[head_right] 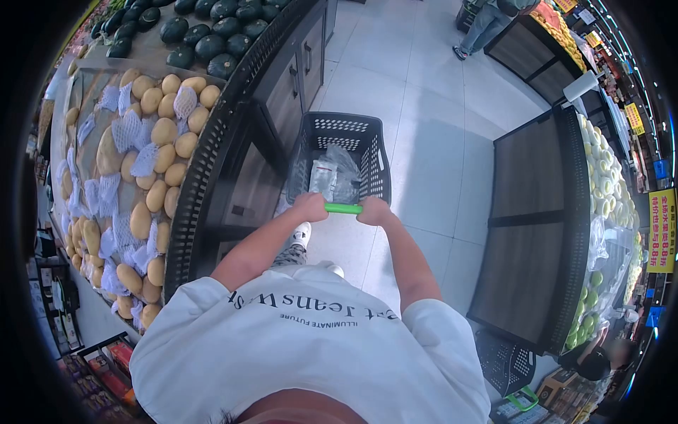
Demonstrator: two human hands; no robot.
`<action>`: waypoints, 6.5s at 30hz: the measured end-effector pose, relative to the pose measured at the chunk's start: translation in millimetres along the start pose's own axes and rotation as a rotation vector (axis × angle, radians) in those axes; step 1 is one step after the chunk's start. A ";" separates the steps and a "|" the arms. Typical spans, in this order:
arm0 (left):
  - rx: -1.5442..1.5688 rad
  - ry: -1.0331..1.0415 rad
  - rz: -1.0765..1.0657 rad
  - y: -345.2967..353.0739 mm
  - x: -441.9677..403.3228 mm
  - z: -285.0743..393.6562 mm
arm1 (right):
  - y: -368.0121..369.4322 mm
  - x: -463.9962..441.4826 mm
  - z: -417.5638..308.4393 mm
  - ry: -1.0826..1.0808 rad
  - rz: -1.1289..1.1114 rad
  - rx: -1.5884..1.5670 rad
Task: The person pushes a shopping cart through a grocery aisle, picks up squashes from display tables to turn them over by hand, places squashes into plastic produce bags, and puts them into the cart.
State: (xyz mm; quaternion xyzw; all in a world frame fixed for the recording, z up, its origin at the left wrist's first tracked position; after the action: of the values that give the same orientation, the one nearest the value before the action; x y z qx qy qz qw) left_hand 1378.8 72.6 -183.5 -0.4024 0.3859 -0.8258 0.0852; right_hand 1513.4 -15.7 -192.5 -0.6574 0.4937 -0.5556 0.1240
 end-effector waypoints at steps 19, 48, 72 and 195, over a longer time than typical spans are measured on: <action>-0.009 0.008 0.001 -15.7 -25.0 -6.0 | -18.8 -20.4 5.1 0.041 -0.008 -0.034; -0.008 0.085 -0.023 -57.6 -68.7 -14.3 | -51.4 -68.1 11.7 0.055 0.041 -0.072; 0.050 0.164 -0.017 -112.3 -140.2 -27.7 | -98.8 -129.8 20.3 0.150 -0.012 -0.056; 0.143 0.338 0.128 -396.4 -479.8 -61.5 | -316.1 -442.4 63.7 -0.395 -0.242 -0.787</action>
State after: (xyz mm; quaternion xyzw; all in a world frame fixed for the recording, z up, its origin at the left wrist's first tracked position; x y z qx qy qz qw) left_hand 1718.6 596.7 -214.2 -0.2257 0.3598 -0.8998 0.0999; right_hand 1775.8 460.2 -258.9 -0.8009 0.5536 -0.2003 -0.1094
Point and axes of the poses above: each hand's wrist, its own x-axis away from the middle knuckle, its own y-axis out of the palm, z = x × y, the point moved 9 cm from there along -x, towards the middle knuckle, and after that the axes turned 1 degree about y, right-handed, at the moved point
